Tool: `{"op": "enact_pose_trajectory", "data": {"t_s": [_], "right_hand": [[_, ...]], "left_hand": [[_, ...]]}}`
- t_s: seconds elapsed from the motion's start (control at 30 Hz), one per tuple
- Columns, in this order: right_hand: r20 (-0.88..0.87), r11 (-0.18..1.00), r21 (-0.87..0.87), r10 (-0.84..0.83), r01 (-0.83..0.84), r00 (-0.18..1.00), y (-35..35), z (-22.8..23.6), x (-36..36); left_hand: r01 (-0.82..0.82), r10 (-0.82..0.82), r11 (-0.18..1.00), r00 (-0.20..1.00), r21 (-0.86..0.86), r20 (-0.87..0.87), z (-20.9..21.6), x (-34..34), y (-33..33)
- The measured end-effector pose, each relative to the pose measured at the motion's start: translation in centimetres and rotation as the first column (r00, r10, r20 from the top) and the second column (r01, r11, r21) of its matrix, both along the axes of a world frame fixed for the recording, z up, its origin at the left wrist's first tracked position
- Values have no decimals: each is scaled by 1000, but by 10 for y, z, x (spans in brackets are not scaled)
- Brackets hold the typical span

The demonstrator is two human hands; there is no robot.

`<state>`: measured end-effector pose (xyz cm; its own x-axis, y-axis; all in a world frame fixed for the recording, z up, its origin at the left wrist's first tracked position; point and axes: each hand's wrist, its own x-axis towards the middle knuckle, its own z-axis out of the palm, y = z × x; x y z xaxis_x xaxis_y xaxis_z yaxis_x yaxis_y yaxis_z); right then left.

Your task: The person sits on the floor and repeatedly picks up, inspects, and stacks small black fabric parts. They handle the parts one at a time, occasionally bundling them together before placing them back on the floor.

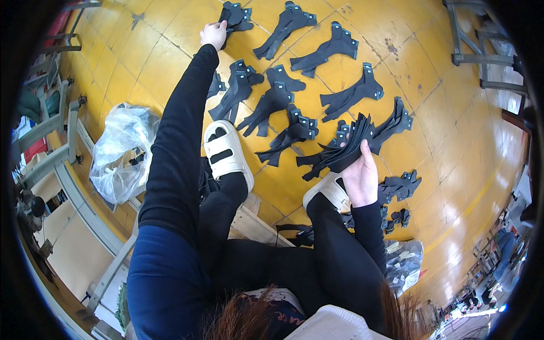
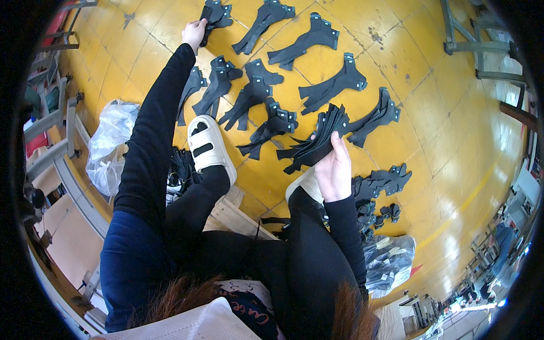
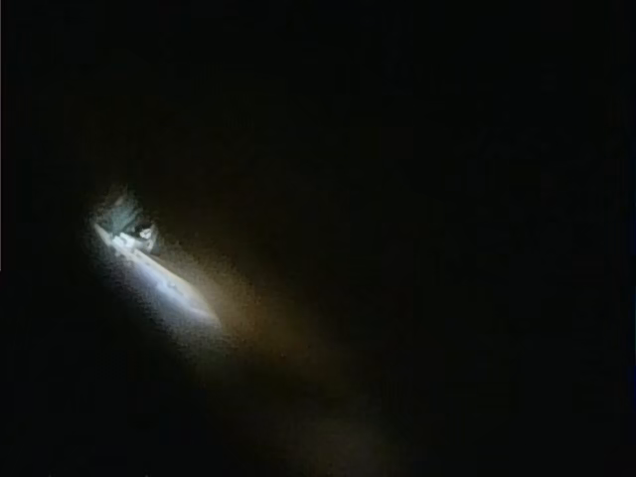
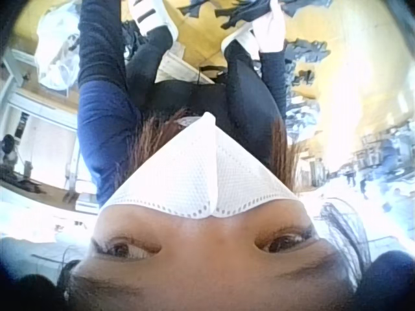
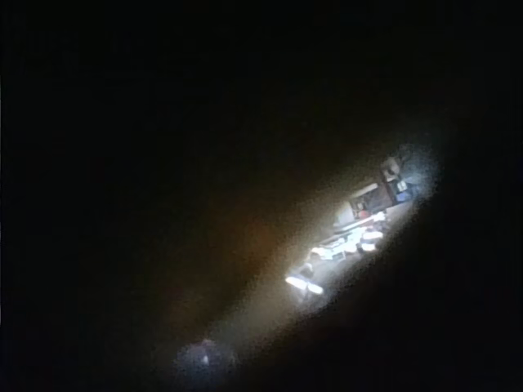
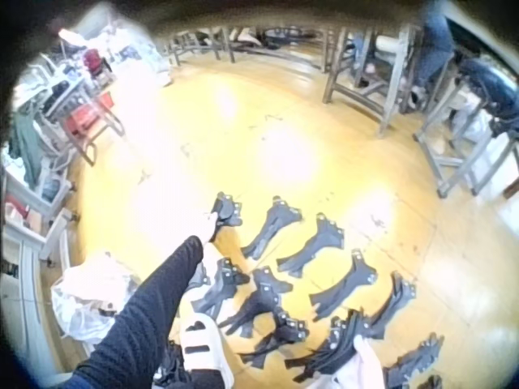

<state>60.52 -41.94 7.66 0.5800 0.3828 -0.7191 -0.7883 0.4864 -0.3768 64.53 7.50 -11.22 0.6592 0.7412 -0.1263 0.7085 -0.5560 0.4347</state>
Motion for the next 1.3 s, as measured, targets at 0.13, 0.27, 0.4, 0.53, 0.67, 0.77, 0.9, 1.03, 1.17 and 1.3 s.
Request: {"op": "enact_pose_trajectory", "data": {"t_s": [0.13,0.27,0.4,0.53,0.67,0.77,0.9,1.03,1.17,1.3], "right_hand": [[2,999,-38,-6,6,1000,-7,-4,-1],[83,999,-19,-37,38,996,-5,0,7],[171,997,21,-76,73,982,-4,-9,15],[356,971,-168,-100,169,929,4,-3,18],[445,924,-302,-81,235,892,-9,-15,16],[469,807,-540,53,238,882,-8,-31,5],[447,889,-391,-42,238,894,-28,-39,-20],[292,937,-320,-45,141,955,-93,-38,-52],[249,755,-643,50,127,967,-180,-78,-127],[38,430,-900,231,-67,972,-226,-91,-184]], "left_hand": [[94,-91,996,980,-8,177,17,9,-26],[255,-92,948,790,-189,606,68,23,-116],[416,-53,660,857,-626,513,105,6,-257],[439,-99,168,898,-883,428,142,-24,-360],[232,207,176,942,-957,266,165,-36,-419],[258,175,-57,954,-964,245,165,-41,-427],[305,-154,78,944,-949,291,163,-46,-420],[232,-408,29,891,-972,200,177,-60,-409],[-14,-412,-145,910,-989,48,198,-73,-420],[-45,-348,-398,932,-916,105,195,-88,-430]]}}
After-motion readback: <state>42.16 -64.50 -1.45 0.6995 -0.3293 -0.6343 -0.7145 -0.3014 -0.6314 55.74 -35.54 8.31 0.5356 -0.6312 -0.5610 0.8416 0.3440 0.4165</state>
